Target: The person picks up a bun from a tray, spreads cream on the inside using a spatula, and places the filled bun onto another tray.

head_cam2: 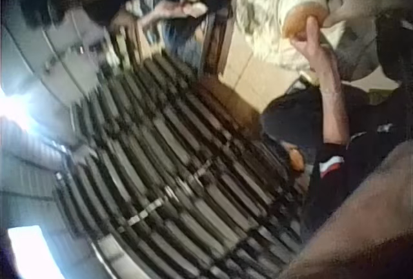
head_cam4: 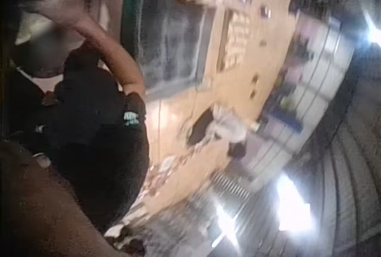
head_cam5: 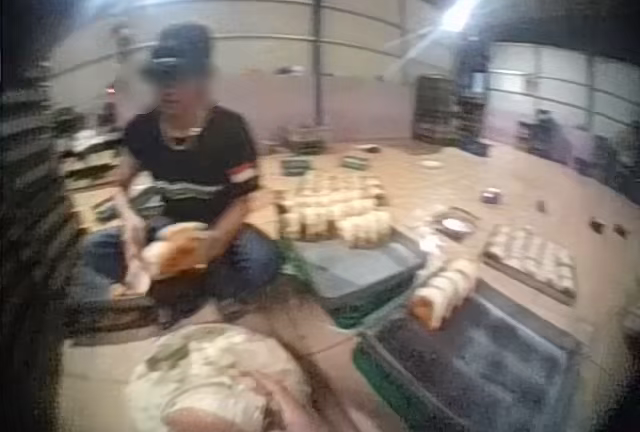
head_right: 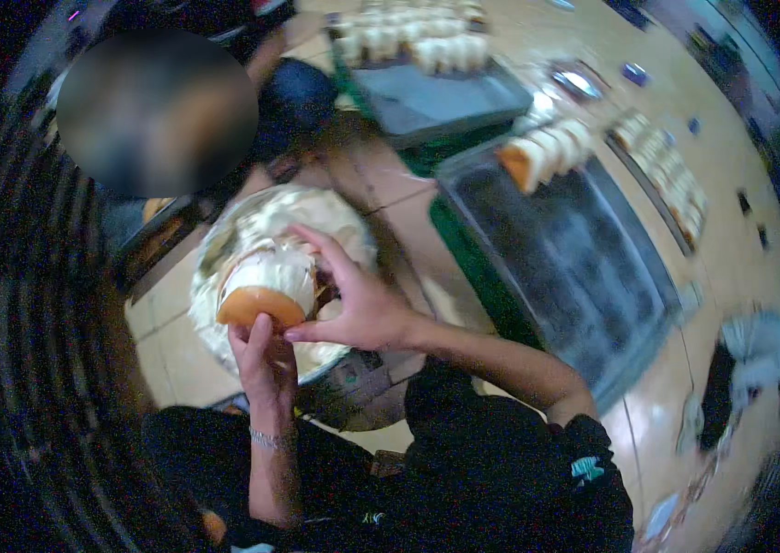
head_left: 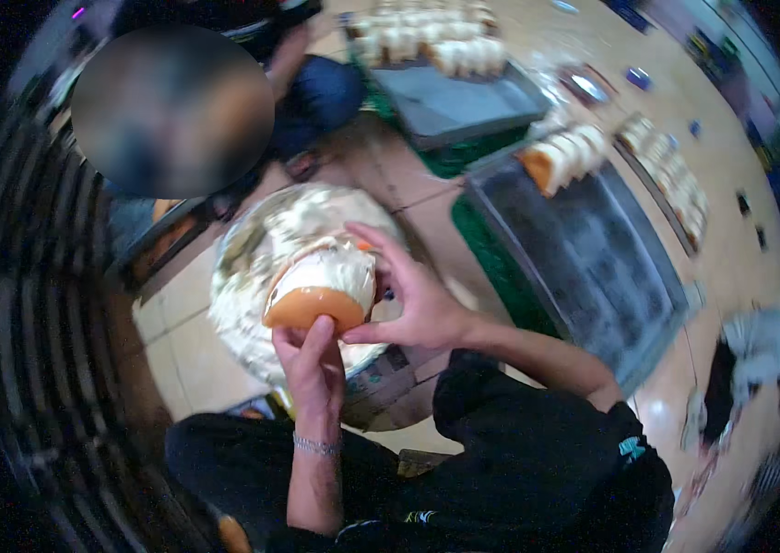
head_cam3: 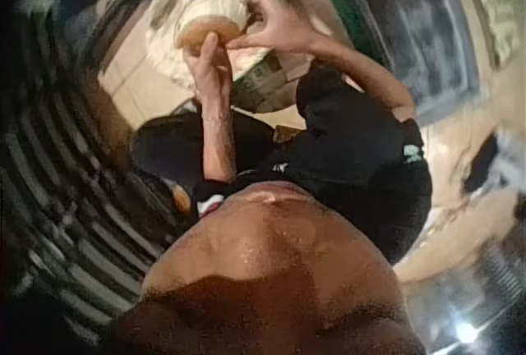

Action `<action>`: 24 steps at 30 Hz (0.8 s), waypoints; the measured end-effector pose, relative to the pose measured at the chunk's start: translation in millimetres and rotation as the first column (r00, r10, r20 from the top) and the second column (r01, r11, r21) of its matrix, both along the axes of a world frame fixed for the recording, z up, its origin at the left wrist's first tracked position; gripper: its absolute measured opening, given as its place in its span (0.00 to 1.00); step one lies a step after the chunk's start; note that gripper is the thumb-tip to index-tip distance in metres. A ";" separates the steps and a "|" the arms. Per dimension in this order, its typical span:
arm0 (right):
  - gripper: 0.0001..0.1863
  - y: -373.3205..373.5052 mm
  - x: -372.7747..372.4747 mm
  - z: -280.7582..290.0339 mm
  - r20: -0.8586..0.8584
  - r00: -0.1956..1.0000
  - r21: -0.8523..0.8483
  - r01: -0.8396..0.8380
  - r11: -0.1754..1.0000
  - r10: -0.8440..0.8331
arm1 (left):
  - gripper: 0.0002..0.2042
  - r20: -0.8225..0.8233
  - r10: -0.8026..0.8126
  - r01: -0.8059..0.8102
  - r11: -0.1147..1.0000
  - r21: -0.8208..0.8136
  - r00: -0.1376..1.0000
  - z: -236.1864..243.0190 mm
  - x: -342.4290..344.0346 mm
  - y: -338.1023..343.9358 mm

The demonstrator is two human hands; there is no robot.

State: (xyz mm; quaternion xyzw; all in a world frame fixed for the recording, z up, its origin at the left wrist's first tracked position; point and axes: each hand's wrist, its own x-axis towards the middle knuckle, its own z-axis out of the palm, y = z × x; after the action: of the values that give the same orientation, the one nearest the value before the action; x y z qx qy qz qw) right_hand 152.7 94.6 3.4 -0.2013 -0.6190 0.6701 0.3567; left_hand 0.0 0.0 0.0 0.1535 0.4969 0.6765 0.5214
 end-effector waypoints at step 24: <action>0.44 148.0 119.0 -189.3 0.398 0.308 0.427 0.772 0.472 -0.864 | 0.30 -0.781 0.459 -0.251 0.888 0.386 0.423 101.3 -70.3 -162.8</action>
State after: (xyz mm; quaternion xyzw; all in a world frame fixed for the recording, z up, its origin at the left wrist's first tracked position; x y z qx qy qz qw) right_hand 271.7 242.6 -185.9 -0.6471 -0.5541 0.2502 0.4600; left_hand -70.3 -162.8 101.3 0.4118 0.6344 0.6535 0.0315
